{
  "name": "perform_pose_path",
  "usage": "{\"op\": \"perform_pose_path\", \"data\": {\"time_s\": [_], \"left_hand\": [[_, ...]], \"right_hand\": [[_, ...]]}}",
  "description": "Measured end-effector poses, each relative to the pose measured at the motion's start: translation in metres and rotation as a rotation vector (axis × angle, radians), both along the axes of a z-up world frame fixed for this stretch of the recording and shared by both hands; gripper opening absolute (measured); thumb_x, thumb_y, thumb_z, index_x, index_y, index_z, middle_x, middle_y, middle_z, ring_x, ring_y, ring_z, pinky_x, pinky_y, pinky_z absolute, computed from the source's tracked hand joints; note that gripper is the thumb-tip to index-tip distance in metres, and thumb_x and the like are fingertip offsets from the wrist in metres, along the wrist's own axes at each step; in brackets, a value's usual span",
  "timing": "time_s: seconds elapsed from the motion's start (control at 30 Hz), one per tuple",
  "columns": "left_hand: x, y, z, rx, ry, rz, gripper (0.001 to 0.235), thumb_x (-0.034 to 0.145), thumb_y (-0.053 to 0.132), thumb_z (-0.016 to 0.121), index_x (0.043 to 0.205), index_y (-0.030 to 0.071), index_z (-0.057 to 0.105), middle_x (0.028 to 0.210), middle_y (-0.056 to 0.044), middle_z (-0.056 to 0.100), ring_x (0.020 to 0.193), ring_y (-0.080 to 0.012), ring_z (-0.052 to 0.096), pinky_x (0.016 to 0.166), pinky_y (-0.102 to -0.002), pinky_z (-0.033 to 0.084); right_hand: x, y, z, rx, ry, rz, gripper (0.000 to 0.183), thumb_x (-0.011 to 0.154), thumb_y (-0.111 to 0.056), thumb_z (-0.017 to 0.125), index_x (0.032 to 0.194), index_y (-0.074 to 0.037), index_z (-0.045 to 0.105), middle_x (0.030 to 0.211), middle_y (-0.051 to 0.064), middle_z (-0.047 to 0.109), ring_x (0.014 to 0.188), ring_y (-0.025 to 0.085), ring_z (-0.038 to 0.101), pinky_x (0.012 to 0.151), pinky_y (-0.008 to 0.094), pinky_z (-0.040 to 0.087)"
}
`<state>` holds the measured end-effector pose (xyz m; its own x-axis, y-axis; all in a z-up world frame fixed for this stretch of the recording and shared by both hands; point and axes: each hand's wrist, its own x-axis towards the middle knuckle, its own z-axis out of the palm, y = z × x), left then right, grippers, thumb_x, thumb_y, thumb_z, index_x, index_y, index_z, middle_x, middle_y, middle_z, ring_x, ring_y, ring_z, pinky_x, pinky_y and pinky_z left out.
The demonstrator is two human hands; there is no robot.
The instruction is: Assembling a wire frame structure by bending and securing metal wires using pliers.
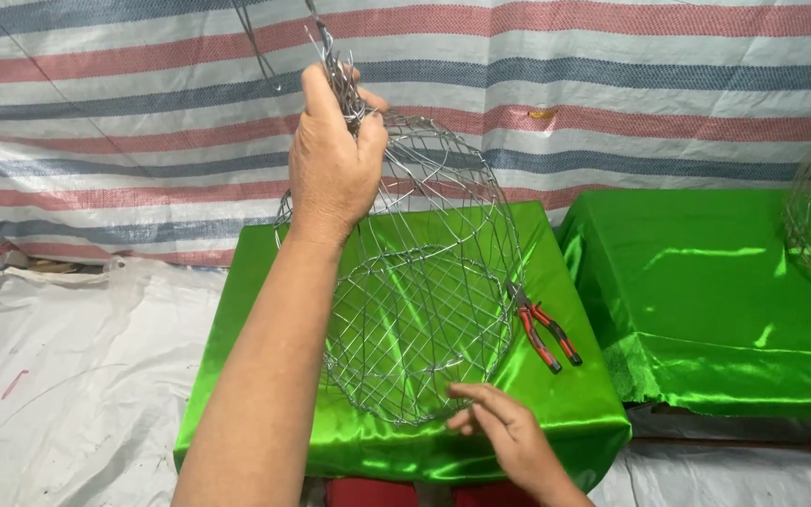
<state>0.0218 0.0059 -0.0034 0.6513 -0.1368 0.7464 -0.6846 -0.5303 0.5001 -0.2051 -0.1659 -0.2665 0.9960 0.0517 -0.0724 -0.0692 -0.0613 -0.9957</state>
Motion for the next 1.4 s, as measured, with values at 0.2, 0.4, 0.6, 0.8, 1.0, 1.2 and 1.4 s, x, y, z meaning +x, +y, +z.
{"op": "perform_pose_path", "data": {"time_s": [0.2,0.4,0.6,0.8,1.0,1.2,1.4], "left_hand": [[0.007,0.002,-0.001,0.022,-0.011,-0.02,0.024,0.093,0.008,0.043,0.116,0.011,0.036,0.101,0.0,0.075,0.075,-0.0158,0.07,0.061,-0.034,0.057],[0.01,0.01,0.009,-0.048,0.048,-0.04,0.027,0.089,0.013,0.047,0.115,0.013,0.041,0.098,0.004,0.077,0.088,-0.0211,0.074,0.081,-0.043,0.054],[0.016,0.014,0.014,-0.036,0.085,-0.013,0.023,0.09,0.018,0.049,0.112,0.014,0.042,0.096,0.006,0.077,0.087,-0.0183,0.071,0.079,-0.042,0.052],[0.007,0.01,0.016,-0.026,0.105,-0.03,0.022,0.091,0.016,0.048,0.112,0.013,0.042,0.096,0.004,0.076,0.087,-0.0186,0.072,0.08,-0.043,0.053],[0.006,0.007,0.015,-0.026,0.107,-0.03,0.024,0.091,0.012,0.044,0.114,0.011,0.041,0.098,0.0,0.077,0.089,-0.0191,0.073,0.079,-0.043,0.056],[0.002,0.01,0.015,-0.039,0.144,-0.069,0.021,0.093,0.012,0.044,0.114,0.012,0.041,0.104,-0.005,0.076,0.095,-0.0193,0.07,0.082,-0.042,0.054],[0.003,0.007,0.011,-0.059,0.111,-0.074,0.022,0.092,0.011,0.044,0.114,0.012,0.04,0.102,-0.004,0.075,0.091,-0.0191,0.069,0.078,-0.04,0.053]], "right_hand": [[-0.002,-0.021,-0.019,-0.151,0.043,-0.201,0.022,0.094,-0.008,0.058,0.107,-0.005,0.076,0.102,0.01,0.079,0.084,0.017,0.078,0.08,0.027,0.069],[-0.007,-0.014,-0.025,-0.376,0.045,-0.104,0.035,0.095,-0.012,0.059,0.127,-0.019,0.071,0.123,0.001,0.075,0.089,0.011,0.077,0.09,0.026,0.069],[0.005,0.004,-0.005,-0.558,0.158,0.1,0.062,0.098,-0.015,0.059,0.155,-0.035,0.041,0.161,0.002,0.042,0.15,0.022,0.033,0.123,0.053,0.03],[0.029,0.005,-0.08,-0.737,-0.208,0.066,0.03,0.097,-0.028,0.065,0.125,-0.019,0.069,0.117,0.004,0.076,0.096,0.017,0.076,0.088,0.04,0.067],[0.036,0.029,-0.108,-0.877,-0.547,-0.134,0.024,0.093,-0.023,0.076,0.108,-0.005,0.071,0.088,0.008,0.074,0.073,0.013,0.074,0.065,0.02,0.068],[0.025,0.025,-0.034,-0.46,-0.029,-0.111,0.044,0.089,-0.024,0.073,0.132,-0.016,0.066,0.129,0.005,0.073,0.089,0.012,0.078,0.083,0.025,0.071],[0.032,0.026,0.031,0.162,0.321,-0.138,0.046,0.092,-0.012,0.065,0.138,-0.01,0.064,0.131,0.011,0.071,0.094,0.02,0.071,0.082,0.029,0.064]]}}
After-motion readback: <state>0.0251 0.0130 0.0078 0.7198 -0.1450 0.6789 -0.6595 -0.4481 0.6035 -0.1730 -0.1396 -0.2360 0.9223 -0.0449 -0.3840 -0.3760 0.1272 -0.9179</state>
